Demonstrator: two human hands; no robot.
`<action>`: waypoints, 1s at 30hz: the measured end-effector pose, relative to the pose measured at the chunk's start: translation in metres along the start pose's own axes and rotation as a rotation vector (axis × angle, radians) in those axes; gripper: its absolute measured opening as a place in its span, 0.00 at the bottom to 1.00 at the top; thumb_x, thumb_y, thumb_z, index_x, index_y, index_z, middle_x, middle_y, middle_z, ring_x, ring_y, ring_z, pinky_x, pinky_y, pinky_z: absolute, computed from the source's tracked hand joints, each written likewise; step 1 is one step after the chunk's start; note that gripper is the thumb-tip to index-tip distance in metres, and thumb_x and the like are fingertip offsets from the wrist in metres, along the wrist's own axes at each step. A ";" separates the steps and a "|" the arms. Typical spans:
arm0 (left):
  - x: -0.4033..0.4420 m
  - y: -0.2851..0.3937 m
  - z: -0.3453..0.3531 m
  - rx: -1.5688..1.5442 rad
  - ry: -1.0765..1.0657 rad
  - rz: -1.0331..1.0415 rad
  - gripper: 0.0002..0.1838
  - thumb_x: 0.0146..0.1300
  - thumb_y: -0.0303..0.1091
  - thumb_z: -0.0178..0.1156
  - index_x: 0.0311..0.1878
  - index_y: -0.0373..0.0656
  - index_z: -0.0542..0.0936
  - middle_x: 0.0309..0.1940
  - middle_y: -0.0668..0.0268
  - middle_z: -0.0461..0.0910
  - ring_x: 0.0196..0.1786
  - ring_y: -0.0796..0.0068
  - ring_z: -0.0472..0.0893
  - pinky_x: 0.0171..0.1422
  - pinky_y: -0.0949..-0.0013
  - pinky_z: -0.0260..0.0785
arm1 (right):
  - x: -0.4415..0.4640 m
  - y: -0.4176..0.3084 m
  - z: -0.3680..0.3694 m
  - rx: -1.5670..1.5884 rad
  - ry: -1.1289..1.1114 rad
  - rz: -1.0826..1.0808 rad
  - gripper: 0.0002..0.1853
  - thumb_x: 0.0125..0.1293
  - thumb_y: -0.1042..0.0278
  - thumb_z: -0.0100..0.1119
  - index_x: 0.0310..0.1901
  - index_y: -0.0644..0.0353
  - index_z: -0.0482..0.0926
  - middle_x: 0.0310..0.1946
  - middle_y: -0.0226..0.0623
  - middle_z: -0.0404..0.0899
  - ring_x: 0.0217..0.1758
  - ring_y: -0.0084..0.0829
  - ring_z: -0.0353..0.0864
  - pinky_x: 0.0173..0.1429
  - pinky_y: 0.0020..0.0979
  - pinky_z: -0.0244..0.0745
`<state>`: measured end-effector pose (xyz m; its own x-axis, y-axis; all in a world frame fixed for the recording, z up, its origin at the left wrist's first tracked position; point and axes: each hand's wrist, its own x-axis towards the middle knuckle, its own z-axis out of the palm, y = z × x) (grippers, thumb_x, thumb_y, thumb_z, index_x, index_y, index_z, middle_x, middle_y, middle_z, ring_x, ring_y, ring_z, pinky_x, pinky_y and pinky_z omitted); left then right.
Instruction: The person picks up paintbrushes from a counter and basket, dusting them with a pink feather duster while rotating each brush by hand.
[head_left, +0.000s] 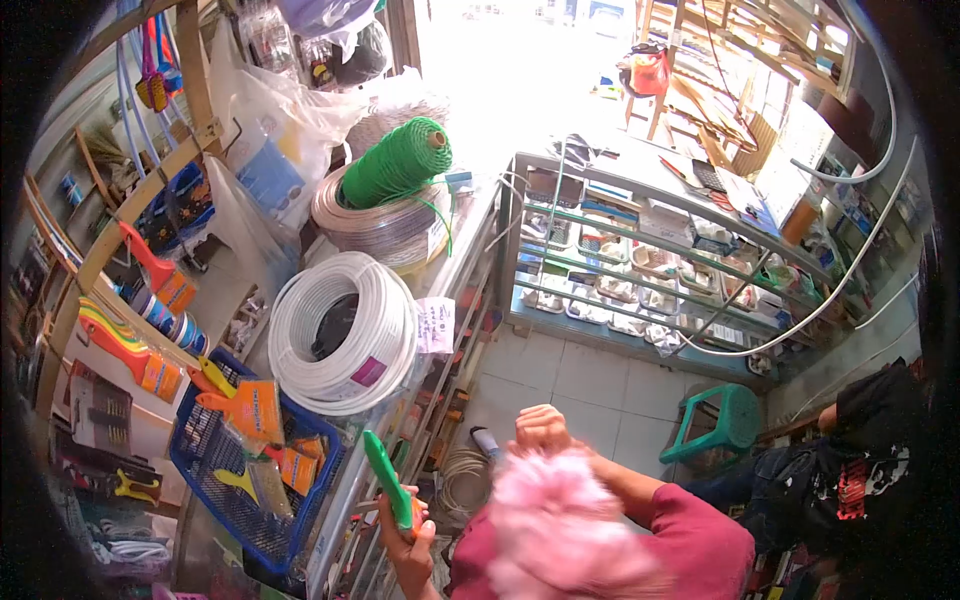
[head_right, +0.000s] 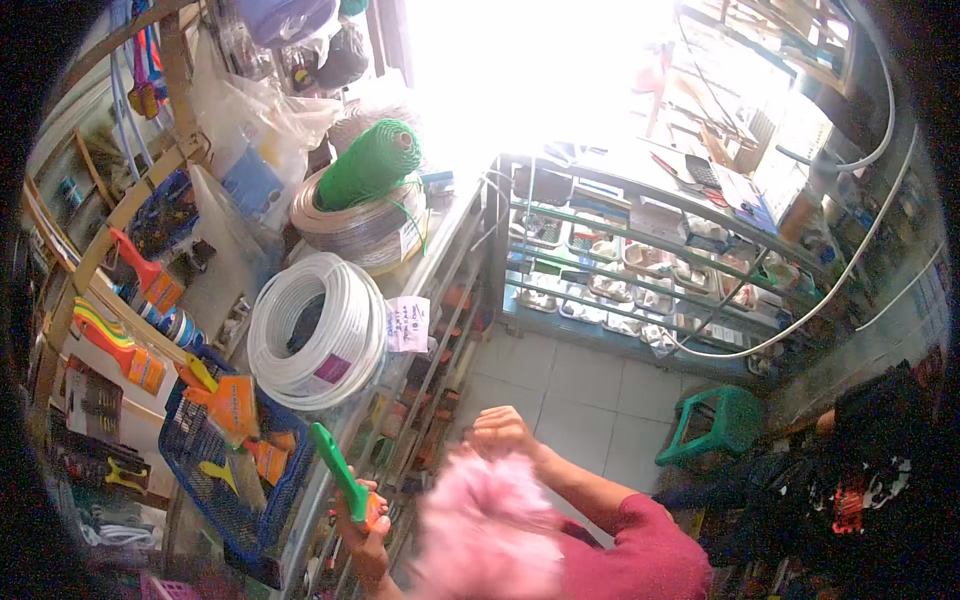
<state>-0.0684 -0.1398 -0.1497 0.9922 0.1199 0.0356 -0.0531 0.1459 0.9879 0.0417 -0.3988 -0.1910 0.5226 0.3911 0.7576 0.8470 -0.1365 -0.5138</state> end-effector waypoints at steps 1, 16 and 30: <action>-0.003 -0.004 -0.001 0.001 0.016 -0.005 0.38 0.46 0.24 0.56 0.65 0.36 0.59 0.48 0.63 0.69 0.43 0.77 0.70 0.51 0.73 0.65 | -0.002 0.003 0.000 -0.062 -0.015 0.068 0.13 0.45 0.73 0.62 0.17 0.57 0.65 0.12 0.32 0.64 0.14 0.33 0.66 0.20 0.32 0.59; -0.029 -0.009 -0.008 0.092 0.084 0.005 0.34 0.50 0.29 0.62 0.62 0.34 0.64 0.47 0.62 0.70 0.47 0.73 0.71 0.53 0.71 0.65 | 0.022 0.030 -0.035 -0.300 -0.206 0.260 0.07 0.40 0.70 0.61 0.18 0.55 0.71 0.13 0.34 0.68 0.17 0.39 0.70 0.22 0.37 0.66; -0.001 -0.009 0.005 0.043 0.068 0.098 0.32 0.51 0.28 0.61 0.61 0.36 0.65 0.48 0.63 0.71 0.42 0.75 0.71 0.52 0.73 0.62 | 0.010 0.058 -0.048 -0.462 -0.172 0.302 0.05 0.37 0.69 0.60 0.18 0.50 0.73 0.14 0.29 0.71 0.18 0.35 0.72 0.24 0.34 0.66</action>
<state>-0.0687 -0.1466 -0.1581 0.9723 0.1983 0.1235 -0.1432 0.0882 0.9858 0.1007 -0.4462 -0.1942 0.7575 0.4100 0.5080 0.6373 -0.6333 -0.4391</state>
